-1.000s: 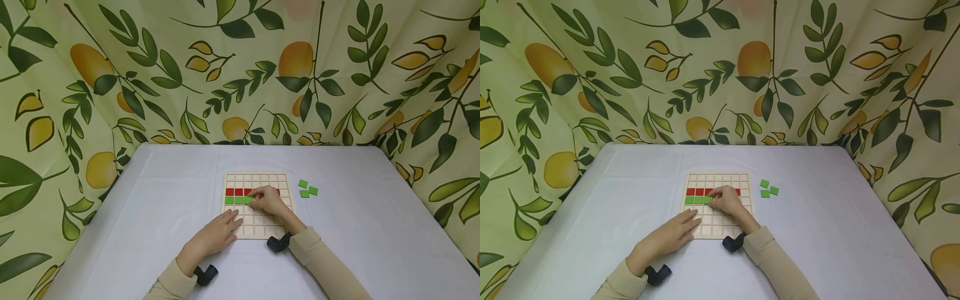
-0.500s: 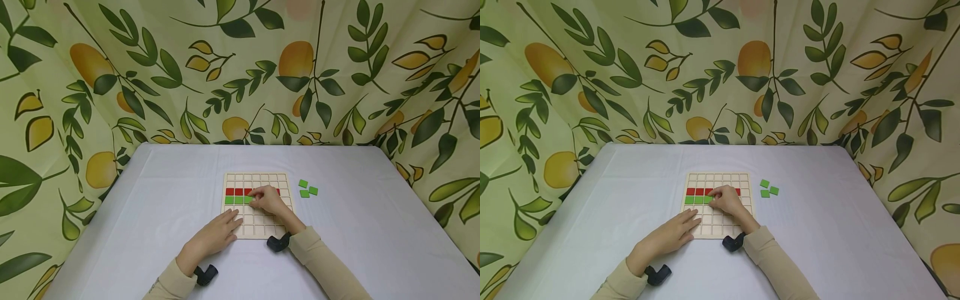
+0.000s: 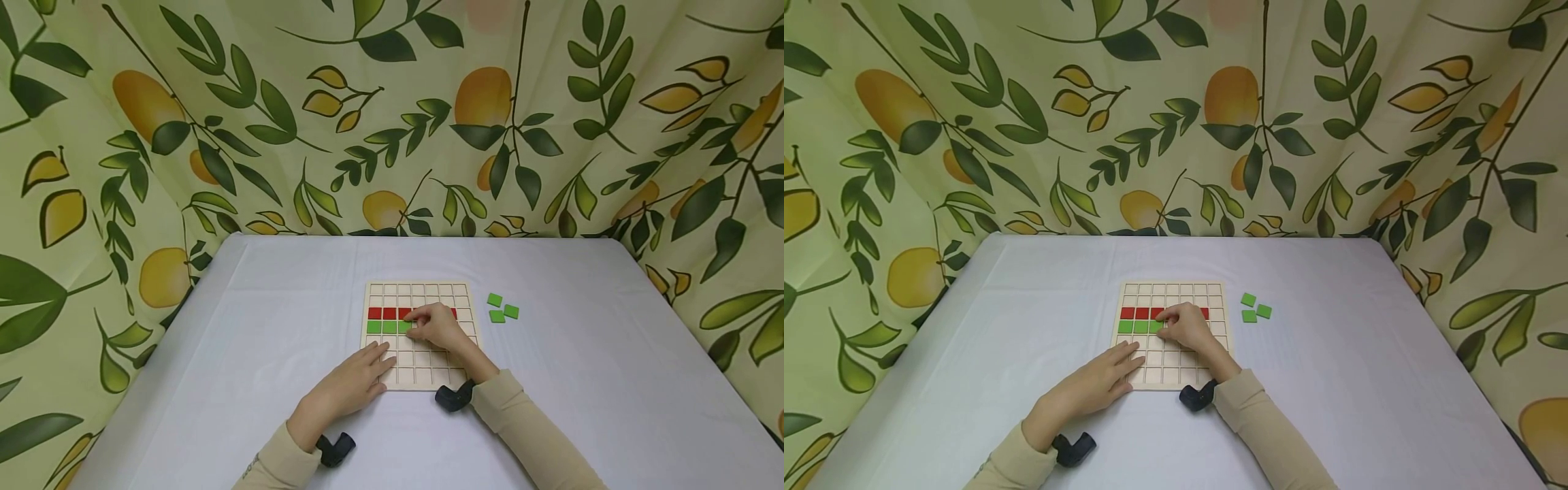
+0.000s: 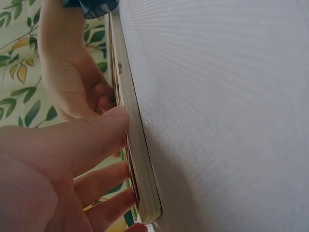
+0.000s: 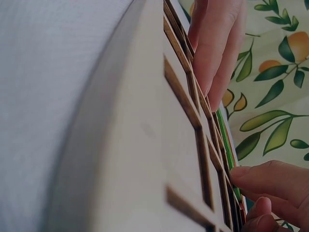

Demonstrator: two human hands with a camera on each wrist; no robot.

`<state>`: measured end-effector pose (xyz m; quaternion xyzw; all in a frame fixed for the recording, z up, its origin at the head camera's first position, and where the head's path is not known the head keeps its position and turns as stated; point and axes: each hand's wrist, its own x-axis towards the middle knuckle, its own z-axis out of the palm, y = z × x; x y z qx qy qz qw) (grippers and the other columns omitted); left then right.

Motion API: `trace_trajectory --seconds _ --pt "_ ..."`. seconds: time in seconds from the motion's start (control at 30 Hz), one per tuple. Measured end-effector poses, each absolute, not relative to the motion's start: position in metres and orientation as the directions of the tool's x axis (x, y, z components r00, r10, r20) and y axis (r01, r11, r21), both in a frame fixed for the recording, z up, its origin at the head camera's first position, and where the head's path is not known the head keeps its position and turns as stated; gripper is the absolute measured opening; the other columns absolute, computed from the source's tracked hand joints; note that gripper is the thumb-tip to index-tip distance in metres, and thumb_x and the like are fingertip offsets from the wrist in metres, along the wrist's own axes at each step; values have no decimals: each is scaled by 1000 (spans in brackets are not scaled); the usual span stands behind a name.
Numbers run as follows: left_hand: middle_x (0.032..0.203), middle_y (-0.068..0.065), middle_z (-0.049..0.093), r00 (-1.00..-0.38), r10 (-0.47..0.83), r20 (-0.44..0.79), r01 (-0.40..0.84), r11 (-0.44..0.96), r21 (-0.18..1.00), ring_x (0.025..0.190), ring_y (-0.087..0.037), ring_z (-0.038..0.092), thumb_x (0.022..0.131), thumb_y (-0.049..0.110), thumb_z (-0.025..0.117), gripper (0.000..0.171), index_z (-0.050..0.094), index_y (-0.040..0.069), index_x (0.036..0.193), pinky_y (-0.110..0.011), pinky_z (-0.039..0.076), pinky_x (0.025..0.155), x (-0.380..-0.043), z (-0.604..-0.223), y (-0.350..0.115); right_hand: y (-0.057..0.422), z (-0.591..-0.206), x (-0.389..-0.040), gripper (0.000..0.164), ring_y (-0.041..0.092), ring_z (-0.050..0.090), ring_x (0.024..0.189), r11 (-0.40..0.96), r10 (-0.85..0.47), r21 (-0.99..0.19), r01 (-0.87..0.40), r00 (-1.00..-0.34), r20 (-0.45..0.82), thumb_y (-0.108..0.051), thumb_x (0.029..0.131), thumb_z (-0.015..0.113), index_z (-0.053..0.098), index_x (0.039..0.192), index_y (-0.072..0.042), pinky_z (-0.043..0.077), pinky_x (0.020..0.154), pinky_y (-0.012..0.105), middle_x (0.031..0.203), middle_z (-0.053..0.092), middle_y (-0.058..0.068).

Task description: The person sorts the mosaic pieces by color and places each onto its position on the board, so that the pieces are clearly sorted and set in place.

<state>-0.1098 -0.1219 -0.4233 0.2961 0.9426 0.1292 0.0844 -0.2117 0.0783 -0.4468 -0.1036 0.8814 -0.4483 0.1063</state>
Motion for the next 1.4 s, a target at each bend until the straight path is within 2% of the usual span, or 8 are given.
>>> trace_trajectory --seconds 1.4 --pt "151 -15 43 -813 576 -86 537 799 271 142 -35 40 96 23 57 45 52 8 138 -47 38 117 -111 -426 -121 94 -438 -203 18 11 44 61 539 -287 -839 -72 -952 -102 -11 78 76 75 94 -2 34 50 17 63 49 -4"
